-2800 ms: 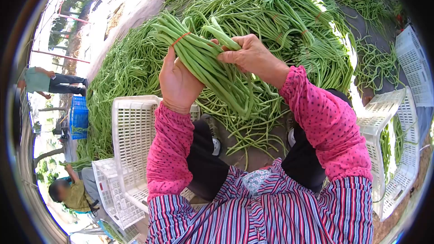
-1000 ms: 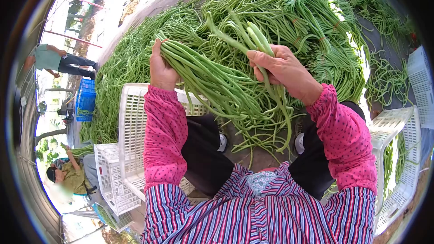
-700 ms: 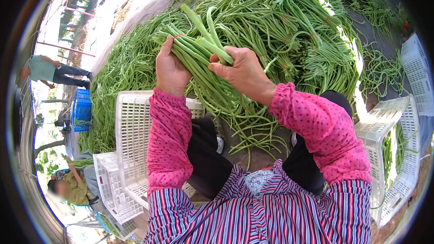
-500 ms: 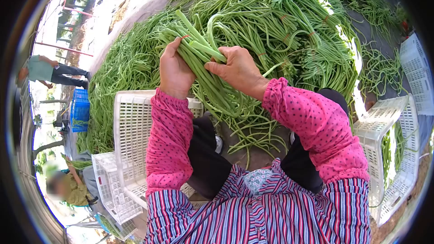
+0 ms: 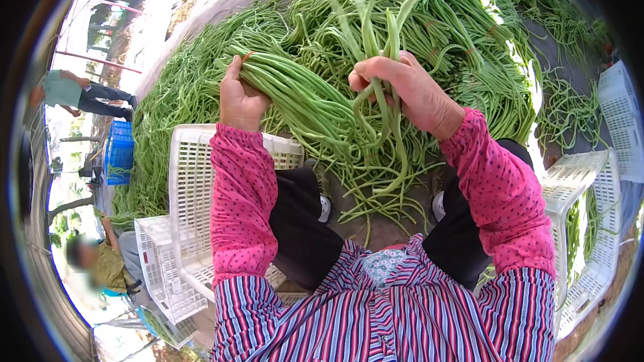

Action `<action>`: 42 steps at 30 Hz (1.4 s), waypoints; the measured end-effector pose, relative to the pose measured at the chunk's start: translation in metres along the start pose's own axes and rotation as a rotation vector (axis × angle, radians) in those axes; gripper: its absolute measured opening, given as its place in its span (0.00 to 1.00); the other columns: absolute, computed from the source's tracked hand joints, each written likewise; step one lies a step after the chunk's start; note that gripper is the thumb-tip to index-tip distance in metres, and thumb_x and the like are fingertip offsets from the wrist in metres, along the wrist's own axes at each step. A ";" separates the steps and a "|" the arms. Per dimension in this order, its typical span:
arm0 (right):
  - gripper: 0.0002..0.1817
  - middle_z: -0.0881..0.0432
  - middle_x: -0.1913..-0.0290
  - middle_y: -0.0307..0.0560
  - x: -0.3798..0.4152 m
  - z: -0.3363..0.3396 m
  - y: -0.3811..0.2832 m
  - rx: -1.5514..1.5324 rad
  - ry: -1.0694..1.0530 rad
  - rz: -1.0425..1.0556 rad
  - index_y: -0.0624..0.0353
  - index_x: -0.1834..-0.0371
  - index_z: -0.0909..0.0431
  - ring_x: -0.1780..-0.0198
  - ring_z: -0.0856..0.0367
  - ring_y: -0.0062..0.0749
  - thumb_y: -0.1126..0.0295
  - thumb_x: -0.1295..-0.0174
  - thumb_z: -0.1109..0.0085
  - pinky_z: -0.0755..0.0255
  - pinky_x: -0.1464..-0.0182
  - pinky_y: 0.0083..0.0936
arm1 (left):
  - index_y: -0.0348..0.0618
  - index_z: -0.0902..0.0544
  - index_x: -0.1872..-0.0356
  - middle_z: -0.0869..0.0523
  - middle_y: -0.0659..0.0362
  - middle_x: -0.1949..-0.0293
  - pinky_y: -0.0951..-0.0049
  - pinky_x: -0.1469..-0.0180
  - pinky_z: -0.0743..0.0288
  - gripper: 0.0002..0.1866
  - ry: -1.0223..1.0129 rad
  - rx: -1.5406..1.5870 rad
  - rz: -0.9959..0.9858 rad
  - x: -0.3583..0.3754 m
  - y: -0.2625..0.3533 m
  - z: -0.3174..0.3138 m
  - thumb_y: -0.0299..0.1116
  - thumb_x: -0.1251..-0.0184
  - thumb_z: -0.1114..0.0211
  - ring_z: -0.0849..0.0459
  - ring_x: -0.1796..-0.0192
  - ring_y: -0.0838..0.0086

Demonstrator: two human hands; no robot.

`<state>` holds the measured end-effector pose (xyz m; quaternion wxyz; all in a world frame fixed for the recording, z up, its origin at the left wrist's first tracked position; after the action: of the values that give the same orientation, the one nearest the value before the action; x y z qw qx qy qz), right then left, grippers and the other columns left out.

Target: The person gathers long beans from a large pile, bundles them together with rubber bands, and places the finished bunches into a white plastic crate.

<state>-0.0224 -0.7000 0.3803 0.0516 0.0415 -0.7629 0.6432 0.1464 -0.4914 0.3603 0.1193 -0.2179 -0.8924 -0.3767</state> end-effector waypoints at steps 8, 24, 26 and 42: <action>0.08 0.23 0.75 0.34 -0.022 -0.017 0.011 0.138 0.154 0.215 0.62 0.62 0.23 0.75 0.30 0.14 0.71 0.41 0.47 0.37 0.72 0.15 | 0.46 0.22 0.63 0.17 0.58 0.64 0.57 0.51 0.23 0.09 -0.125 0.000 0.029 0.004 -0.032 -0.023 0.40 0.30 0.42 0.17 0.59 0.66; 0.09 0.22 0.74 0.41 -0.016 -0.030 0.019 0.239 0.227 0.169 0.65 0.64 0.19 0.73 0.27 0.20 0.70 0.41 0.37 0.31 0.69 0.25 | 0.44 0.23 0.63 0.18 0.58 0.64 0.57 0.50 0.24 0.09 -0.070 0.042 0.118 0.020 -0.041 -0.031 0.39 0.29 0.43 0.19 0.59 0.66; 0.09 0.22 0.73 0.42 -0.016 -0.030 0.021 0.313 0.231 0.262 0.66 0.65 0.19 0.72 0.27 0.20 0.70 0.43 0.36 0.31 0.68 0.26 | 0.44 0.24 0.59 0.18 0.58 0.61 0.56 0.48 0.25 0.09 -0.047 0.040 0.135 0.023 -0.043 -0.033 0.38 0.28 0.45 0.20 0.57 0.65; 0.14 0.19 0.77 0.40 -0.018 -0.005 0.002 -0.229 -0.113 -0.088 0.66 0.65 0.19 0.85 0.35 0.12 0.63 0.39 0.41 0.43 0.82 0.11 | 0.42 0.21 0.57 0.16 0.57 0.60 0.66 0.50 0.25 0.09 -0.172 -0.105 0.047 0.023 -0.042 -0.032 0.35 0.29 0.44 0.18 0.57 0.69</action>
<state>-0.0042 -0.6944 0.3769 0.0412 0.1050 -0.8303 0.5457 0.1077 -0.5339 0.3649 0.0393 -0.2762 -0.8729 -0.4001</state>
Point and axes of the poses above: each hand's wrist, its own x-axis away from the middle knuckle, its own z-axis out of the back of the hand, y = z × x, the point moved 2 cm from there along -x, towards the middle knuckle
